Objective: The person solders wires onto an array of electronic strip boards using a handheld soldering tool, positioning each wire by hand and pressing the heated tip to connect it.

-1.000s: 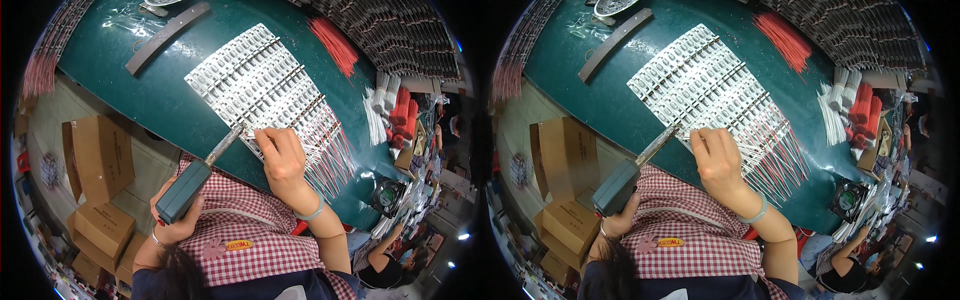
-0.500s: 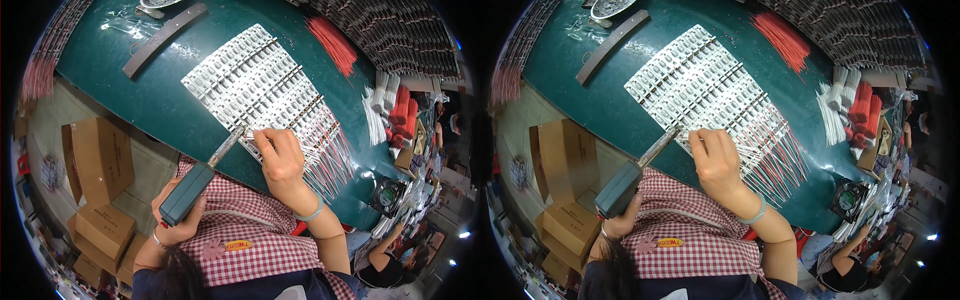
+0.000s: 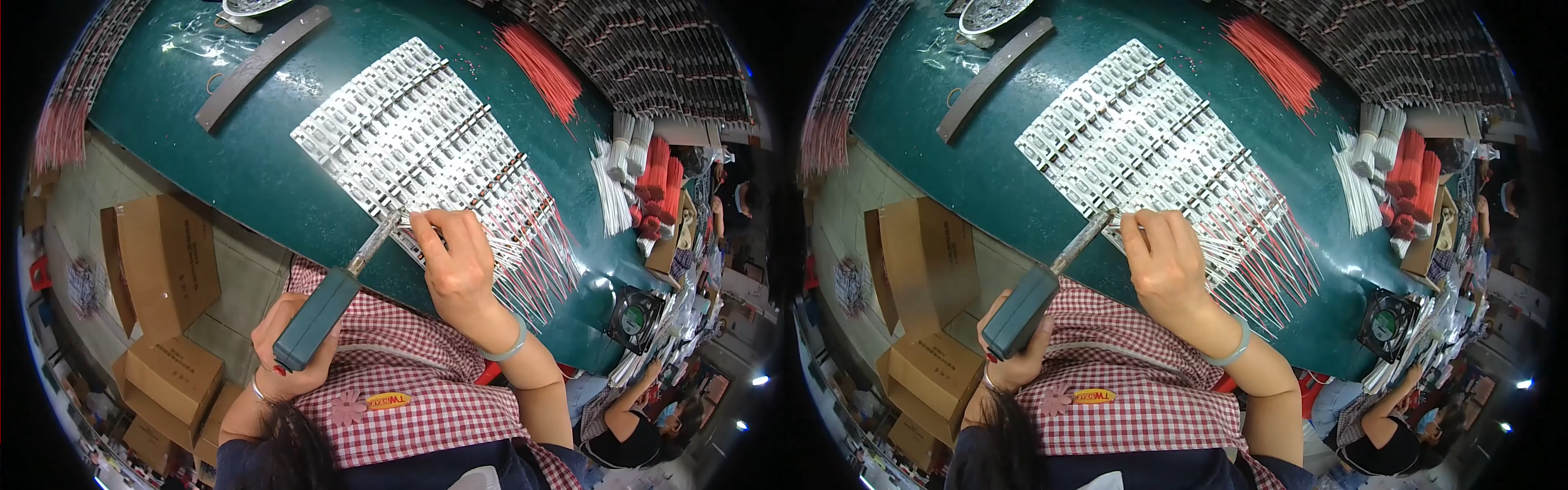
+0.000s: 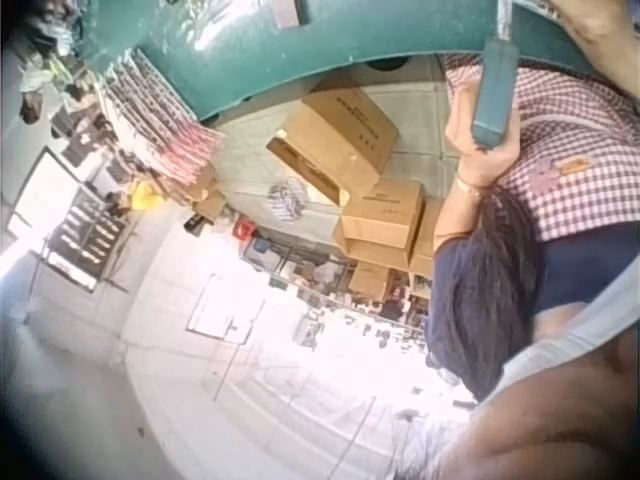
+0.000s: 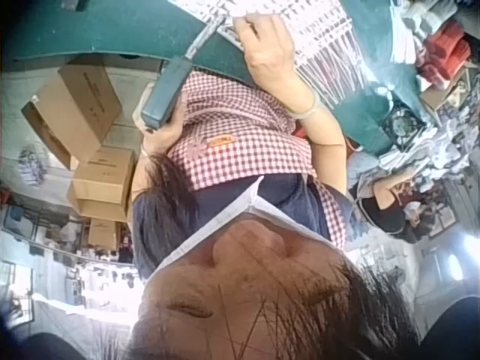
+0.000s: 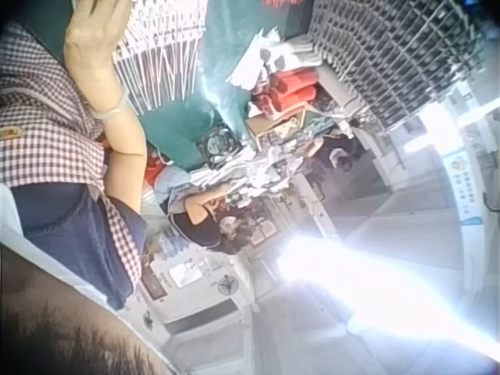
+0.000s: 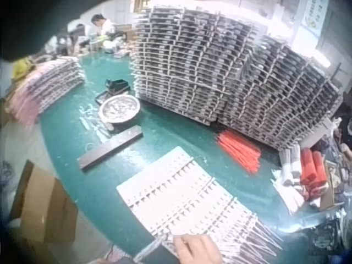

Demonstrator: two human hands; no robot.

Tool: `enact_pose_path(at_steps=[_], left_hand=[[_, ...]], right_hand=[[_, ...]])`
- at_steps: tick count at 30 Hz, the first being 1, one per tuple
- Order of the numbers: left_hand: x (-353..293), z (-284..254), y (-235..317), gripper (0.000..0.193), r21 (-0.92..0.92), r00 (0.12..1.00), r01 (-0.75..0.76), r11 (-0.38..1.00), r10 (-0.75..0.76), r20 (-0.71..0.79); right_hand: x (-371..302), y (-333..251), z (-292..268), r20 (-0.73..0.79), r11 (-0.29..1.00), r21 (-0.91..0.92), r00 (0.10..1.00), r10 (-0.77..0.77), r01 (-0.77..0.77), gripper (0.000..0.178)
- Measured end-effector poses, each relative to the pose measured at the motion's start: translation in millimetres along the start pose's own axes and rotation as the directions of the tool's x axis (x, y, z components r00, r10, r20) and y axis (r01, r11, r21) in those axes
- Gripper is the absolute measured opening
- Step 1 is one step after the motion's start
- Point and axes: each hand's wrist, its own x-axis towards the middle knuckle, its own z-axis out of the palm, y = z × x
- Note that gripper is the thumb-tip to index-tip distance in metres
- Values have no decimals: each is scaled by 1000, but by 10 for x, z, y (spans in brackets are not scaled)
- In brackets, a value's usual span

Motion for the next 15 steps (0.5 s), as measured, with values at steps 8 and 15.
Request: enact_pose_path(at_steps=[8, 15], left_hand=[[-74, -42, -92, 18, 60, 997, -71, 996, 71, -2], [-117, -15, -119, 20, 15, 1000, -2, 1000, 2, -8]], right_hand=[[7, -28, -22, 10, 997, 29, 998, 66, -67, 40], [36, -14, -77, -1, 999, 24, 1000, 22, -22, 35]])
